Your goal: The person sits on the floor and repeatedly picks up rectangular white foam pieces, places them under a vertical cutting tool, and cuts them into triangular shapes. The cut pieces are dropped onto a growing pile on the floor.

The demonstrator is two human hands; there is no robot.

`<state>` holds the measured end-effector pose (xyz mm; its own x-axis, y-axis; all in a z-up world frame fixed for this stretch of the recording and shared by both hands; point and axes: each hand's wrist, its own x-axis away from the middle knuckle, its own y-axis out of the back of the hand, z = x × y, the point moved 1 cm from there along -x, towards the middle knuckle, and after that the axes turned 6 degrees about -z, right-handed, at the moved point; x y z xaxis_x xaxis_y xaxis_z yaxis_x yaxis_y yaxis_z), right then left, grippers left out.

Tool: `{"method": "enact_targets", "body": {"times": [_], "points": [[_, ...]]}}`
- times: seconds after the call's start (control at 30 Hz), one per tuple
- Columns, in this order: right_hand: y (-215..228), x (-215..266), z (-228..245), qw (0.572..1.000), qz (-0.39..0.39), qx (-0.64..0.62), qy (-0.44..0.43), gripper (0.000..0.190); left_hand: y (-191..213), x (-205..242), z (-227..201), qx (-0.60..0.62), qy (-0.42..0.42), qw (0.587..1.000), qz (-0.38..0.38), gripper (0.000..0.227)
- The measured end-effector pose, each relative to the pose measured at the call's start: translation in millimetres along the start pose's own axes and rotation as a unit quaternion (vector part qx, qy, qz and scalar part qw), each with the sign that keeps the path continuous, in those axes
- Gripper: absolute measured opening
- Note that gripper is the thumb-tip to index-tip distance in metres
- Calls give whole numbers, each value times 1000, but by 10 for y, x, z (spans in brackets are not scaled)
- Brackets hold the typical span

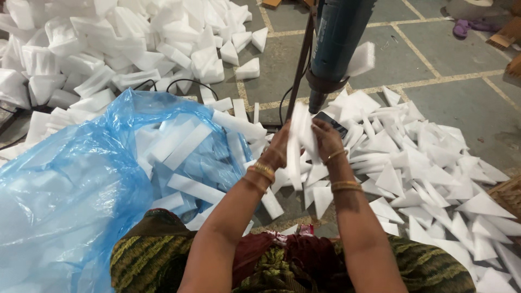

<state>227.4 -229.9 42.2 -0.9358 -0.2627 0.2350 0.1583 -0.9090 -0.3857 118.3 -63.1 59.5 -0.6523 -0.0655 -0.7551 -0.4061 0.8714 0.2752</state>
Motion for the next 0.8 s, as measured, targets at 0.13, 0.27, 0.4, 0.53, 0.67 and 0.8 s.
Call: {"method": "enact_targets", "body": {"times": [0.13,0.27,0.4,0.53,0.67,0.8], "points": [[99,-114,95,998,31,-35,42,36,-162,-189,59,170,387,906,29,63],[112,408,159,997,-20,58,37,38,-284,-9,-35,413,496,763,-38,51],[158,793,-23,990,-28,123,56,32,-132,400,-174,222,457,860,37,51],[174,859,-319,988,-23,142,50,38,33,811,-176,111,351,928,60,53],[112,920,-452,987,6,151,54,37,70,1051,-125,141,379,914,20,53],[51,973,-481,990,13,135,31,38,64,1171,-65,188,353,917,-7,52]]}}
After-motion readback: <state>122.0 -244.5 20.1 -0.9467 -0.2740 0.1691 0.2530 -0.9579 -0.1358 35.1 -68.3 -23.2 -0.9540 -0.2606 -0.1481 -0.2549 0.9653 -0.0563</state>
